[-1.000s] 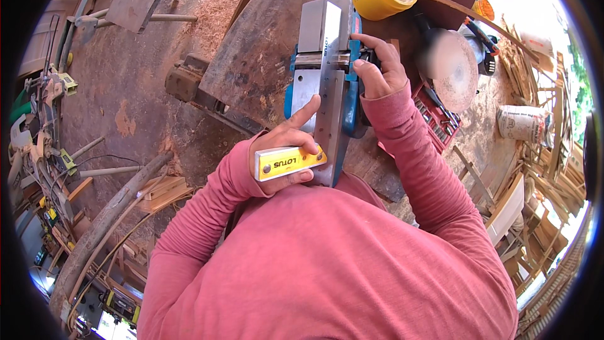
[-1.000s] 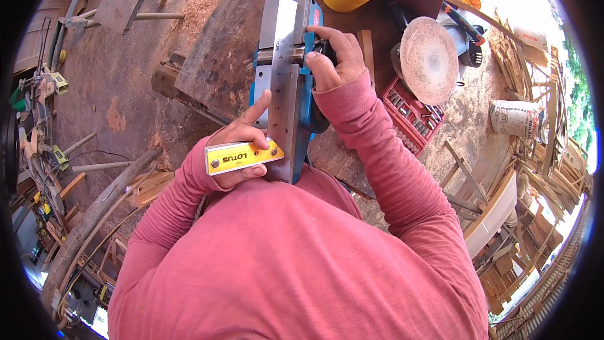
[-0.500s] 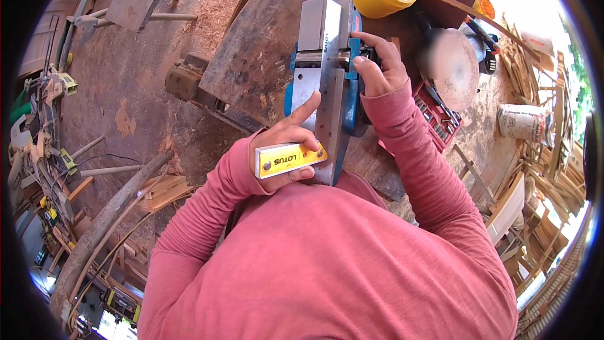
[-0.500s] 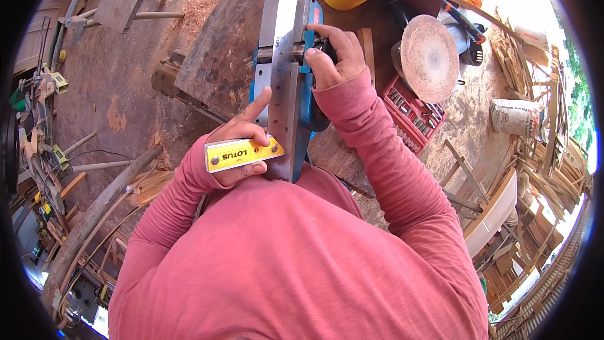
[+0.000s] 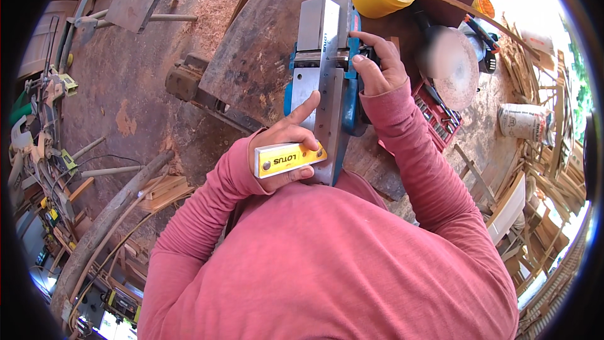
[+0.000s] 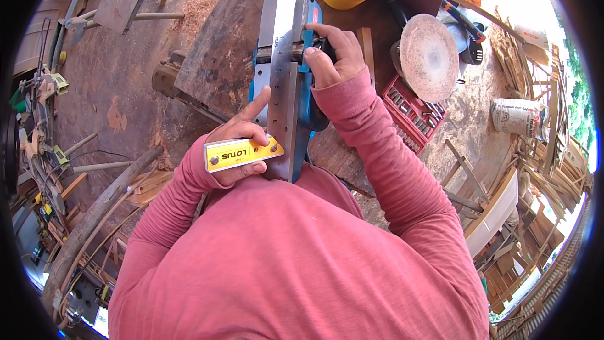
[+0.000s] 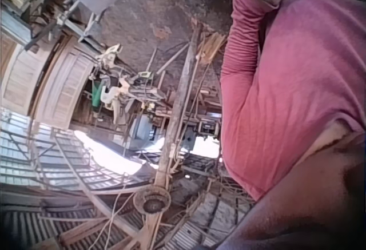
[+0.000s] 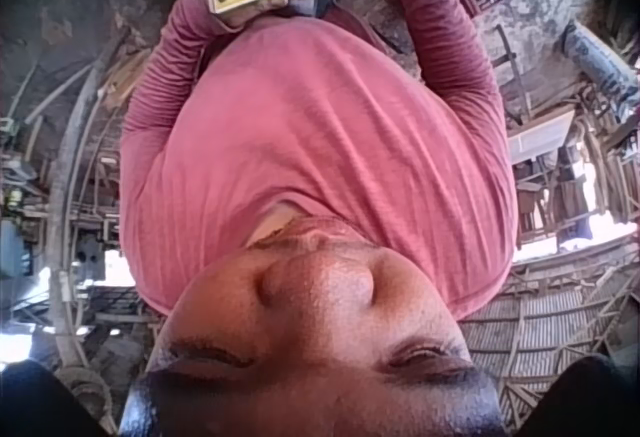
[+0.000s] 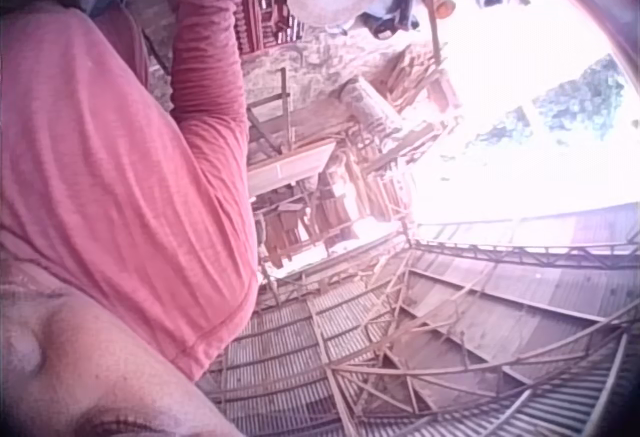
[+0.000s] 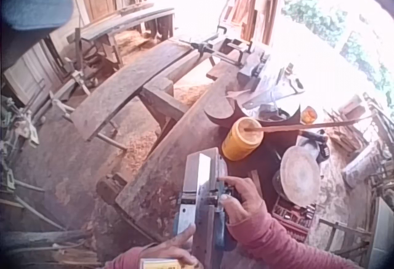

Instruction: The person holds an electric planer upside down by hand, inspecting and adjusting the blades and base using a small screwdriver and a yellow plastic guide.

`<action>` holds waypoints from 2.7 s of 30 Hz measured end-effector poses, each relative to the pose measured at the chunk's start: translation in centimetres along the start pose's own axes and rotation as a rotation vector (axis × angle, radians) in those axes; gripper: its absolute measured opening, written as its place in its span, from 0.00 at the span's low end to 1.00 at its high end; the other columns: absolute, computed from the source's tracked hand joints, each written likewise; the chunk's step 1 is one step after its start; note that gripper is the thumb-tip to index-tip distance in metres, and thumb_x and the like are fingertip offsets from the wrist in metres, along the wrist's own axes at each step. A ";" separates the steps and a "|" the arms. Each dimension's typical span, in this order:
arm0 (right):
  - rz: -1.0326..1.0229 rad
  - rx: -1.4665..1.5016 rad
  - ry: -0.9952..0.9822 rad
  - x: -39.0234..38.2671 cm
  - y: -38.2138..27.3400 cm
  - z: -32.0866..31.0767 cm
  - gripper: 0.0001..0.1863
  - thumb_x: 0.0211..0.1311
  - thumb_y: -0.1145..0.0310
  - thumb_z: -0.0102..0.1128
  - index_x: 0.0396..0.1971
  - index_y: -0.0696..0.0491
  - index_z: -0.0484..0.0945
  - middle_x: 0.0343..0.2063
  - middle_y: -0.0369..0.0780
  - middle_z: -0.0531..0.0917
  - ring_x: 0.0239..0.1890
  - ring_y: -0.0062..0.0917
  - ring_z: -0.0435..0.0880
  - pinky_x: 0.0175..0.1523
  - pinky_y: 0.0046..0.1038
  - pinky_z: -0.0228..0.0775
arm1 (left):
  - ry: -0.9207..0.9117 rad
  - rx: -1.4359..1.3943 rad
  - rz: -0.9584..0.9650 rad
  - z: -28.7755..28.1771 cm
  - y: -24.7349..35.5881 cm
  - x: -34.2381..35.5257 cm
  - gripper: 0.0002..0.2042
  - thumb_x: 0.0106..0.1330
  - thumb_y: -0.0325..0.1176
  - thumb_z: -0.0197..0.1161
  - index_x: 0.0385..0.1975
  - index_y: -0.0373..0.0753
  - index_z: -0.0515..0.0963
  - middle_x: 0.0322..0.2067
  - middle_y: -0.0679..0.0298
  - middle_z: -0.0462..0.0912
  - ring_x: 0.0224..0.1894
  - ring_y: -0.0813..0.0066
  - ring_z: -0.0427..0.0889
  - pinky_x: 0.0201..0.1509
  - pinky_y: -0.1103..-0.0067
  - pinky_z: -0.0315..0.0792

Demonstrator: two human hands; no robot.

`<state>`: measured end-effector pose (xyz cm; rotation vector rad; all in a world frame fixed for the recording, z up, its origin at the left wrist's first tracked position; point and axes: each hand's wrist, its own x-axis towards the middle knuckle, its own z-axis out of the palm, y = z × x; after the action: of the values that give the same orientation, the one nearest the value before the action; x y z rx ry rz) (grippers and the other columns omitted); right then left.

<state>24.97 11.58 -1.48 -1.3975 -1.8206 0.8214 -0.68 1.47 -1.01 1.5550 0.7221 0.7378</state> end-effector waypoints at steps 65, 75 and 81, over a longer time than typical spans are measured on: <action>-0.191 -0.152 -0.026 0.0 1.8 0.0 0.22 0.61 0.72 0.61 0.57 0.55 0.82 0.43 0.48 0.79 0.48 0.40 0.79 0.57 0.36 0.73 | 0.062 0.014 0.006 0.9 -0.3 -0.3 0.20 0.64 0.36 0.78 0.52 0.48 0.77 0.82 0.42 0.51 0.80 0.49 0.65 0.74 0.68 0.67; -0.072 -0.038 -0.029 0.0 1.9 0.0 0.25 0.56 0.73 0.60 0.57 0.55 0.82 0.45 0.48 0.79 0.49 0.41 0.79 0.59 0.36 0.72 | 0.066 -0.019 -0.019 1.0 -0.1 -0.4 0.20 0.63 0.32 0.78 0.52 0.49 0.77 0.82 0.42 0.51 0.77 0.53 0.70 0.71 0.69 0.71; -0.104 -0.049 -0.036 0.1 1.7 -0.1 0.26 0.56 0.73 0.60 0.57 0.55 0.82 0.44 0.48 0.79 0.48 0.40 0.78 0.58 0.36 0.72 | 0.077 0.032 0.008 1.0 -0.3 -0.4 0.21 0.63 0.32 0.79 0.52 0.50 0.77 0.82 0.43 0.51 0.80 0.50 0.66 0.73 0.68 0.70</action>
<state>25.91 12.02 -2.80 -1.3142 -1.9357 0.7579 -0.17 0.56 -1.38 1.5660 0.7875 0.7990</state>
